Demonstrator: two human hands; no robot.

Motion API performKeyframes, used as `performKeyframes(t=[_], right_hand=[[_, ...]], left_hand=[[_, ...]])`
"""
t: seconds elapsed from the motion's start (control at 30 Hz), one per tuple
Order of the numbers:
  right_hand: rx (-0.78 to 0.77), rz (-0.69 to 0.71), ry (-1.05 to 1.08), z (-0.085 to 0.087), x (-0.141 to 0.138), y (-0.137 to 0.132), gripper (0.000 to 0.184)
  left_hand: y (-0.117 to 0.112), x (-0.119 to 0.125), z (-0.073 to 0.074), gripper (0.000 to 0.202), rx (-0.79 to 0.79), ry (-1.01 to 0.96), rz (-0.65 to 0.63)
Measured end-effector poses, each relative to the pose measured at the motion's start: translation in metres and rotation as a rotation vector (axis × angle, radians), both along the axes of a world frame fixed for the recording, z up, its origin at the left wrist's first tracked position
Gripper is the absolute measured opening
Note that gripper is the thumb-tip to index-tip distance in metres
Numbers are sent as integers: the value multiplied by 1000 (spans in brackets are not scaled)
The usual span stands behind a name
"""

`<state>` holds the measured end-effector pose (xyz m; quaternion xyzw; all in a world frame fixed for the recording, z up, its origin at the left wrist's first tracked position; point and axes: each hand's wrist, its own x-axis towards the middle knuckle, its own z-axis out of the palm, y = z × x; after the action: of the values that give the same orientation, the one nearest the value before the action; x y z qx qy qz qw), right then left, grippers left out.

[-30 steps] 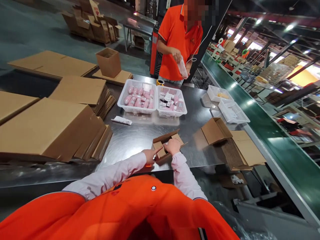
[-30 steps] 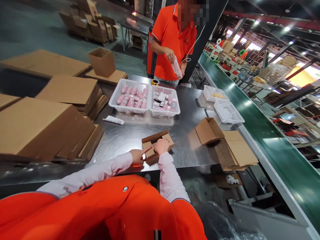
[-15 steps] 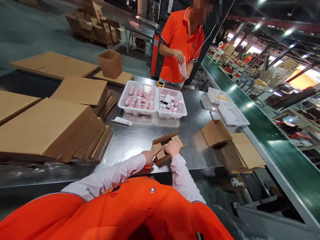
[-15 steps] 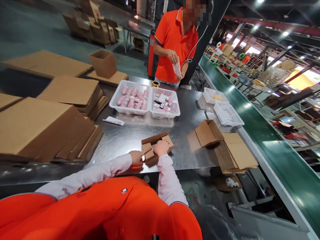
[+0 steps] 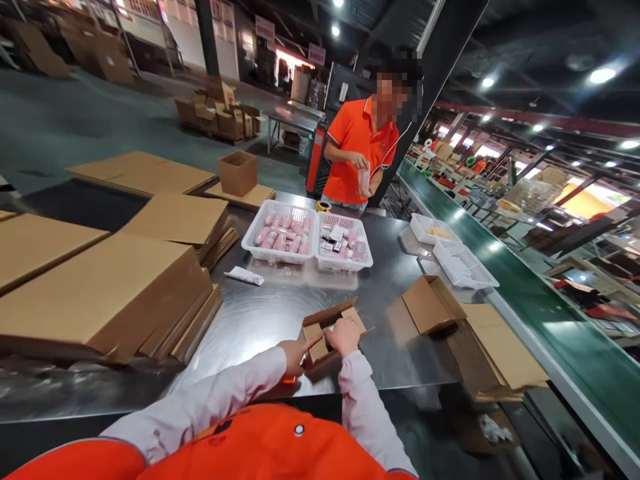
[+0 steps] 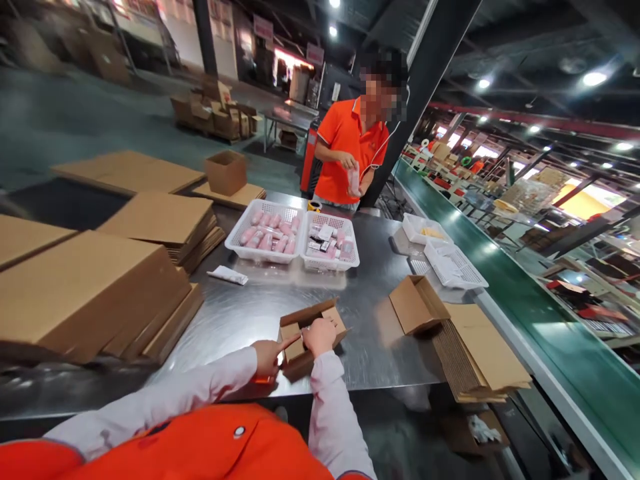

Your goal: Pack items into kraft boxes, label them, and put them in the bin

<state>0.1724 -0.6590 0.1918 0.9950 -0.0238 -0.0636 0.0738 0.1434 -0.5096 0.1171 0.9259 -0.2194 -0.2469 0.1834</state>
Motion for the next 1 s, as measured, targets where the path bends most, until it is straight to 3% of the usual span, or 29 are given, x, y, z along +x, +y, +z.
performKeyframes(t=[0.33,0.6,1.0], right_hand=[[3,-9,7,0,1,0,56],[-11,-1,4,0,1,1,58],[12,-9,-5,-4,4,-2,58]], left_hand=[[1,5,-5,120,3,13,-30],[-3,1,-1,118,38,-27,27],[4,-4,10,116,-20,-15,-4]])
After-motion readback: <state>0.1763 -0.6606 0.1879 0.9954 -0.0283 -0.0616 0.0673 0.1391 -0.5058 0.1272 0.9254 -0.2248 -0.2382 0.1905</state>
